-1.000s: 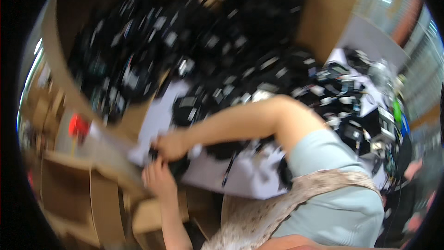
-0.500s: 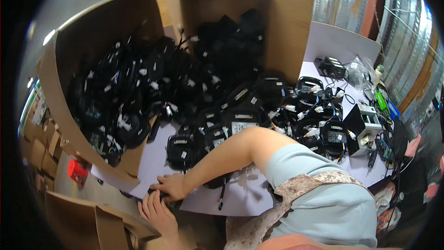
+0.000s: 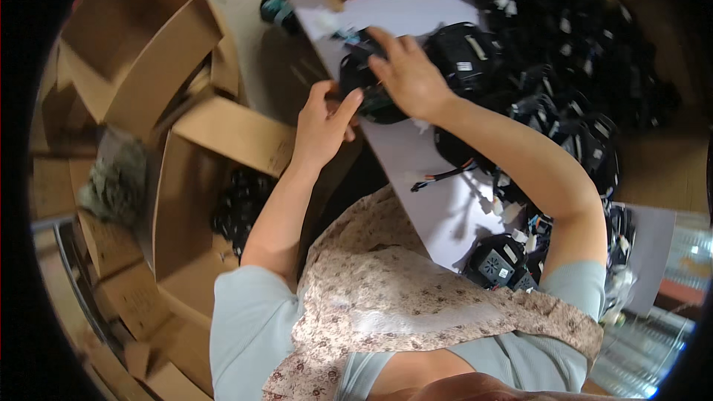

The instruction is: The person assembles plastic housing units with electronic circuit boards and wiring harnesses by securing them with screws using an electric screwdriver.

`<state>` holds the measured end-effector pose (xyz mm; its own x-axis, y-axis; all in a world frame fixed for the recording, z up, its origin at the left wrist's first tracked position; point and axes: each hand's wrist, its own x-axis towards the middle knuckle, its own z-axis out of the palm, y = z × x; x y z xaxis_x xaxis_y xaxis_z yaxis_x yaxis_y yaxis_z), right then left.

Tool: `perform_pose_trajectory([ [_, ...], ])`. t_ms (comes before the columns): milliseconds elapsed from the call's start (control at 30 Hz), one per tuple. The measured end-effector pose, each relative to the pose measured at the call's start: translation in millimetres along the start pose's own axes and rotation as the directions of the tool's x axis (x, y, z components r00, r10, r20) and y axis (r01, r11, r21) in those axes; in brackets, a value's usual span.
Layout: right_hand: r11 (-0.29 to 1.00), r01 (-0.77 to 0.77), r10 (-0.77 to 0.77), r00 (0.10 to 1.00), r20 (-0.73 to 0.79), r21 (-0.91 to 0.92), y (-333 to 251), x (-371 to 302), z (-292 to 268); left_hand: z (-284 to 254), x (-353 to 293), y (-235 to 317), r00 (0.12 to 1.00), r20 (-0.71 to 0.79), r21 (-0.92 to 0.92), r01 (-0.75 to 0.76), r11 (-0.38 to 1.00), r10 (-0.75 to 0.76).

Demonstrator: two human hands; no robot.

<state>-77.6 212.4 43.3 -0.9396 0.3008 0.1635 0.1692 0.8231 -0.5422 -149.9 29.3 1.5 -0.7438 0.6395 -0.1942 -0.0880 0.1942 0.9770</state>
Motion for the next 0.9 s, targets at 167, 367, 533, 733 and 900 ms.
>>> perform_pose_trajectory([
  [167,0.989,0.129,-0.133,0.989,0.065,0.071,17.3,4.5,-8.6,-9.7,14.3,-5.7,1.000,-0.027,-0.142,-0.005,0.990,0.002],
  [367,0.946,0.293,-0.247,0.928,0.278,-0.137,22.5,3.8,-46.3,-28.2,48.5,-9.1,0.999,0.020,-0.023,-0.050,0.998,0.051],
  [533,0.926,0.375,-0.355,0.896,0.266,-0.030,14.5,-12.0,-43.6,-32.1,54.5,-3.9,0.990,0.094,0.009,-0.103,0.995,0.102],
  [733,0.906,0.402,-0.369,0.903,0.220,-0.134,4.4,-24.5,-31.5,-31.8,55.8,-13.3,0.982,0.088,0.007,-0.167,0.986,0.165],
  [900,0.912,0.365,-0.325,0.921,0.213,-0.186,1.9,-30.3,-25.4,-26.2,41.5,-5.3,0.946,-0.017,0.218,-0.313,0.925,0.324],
])
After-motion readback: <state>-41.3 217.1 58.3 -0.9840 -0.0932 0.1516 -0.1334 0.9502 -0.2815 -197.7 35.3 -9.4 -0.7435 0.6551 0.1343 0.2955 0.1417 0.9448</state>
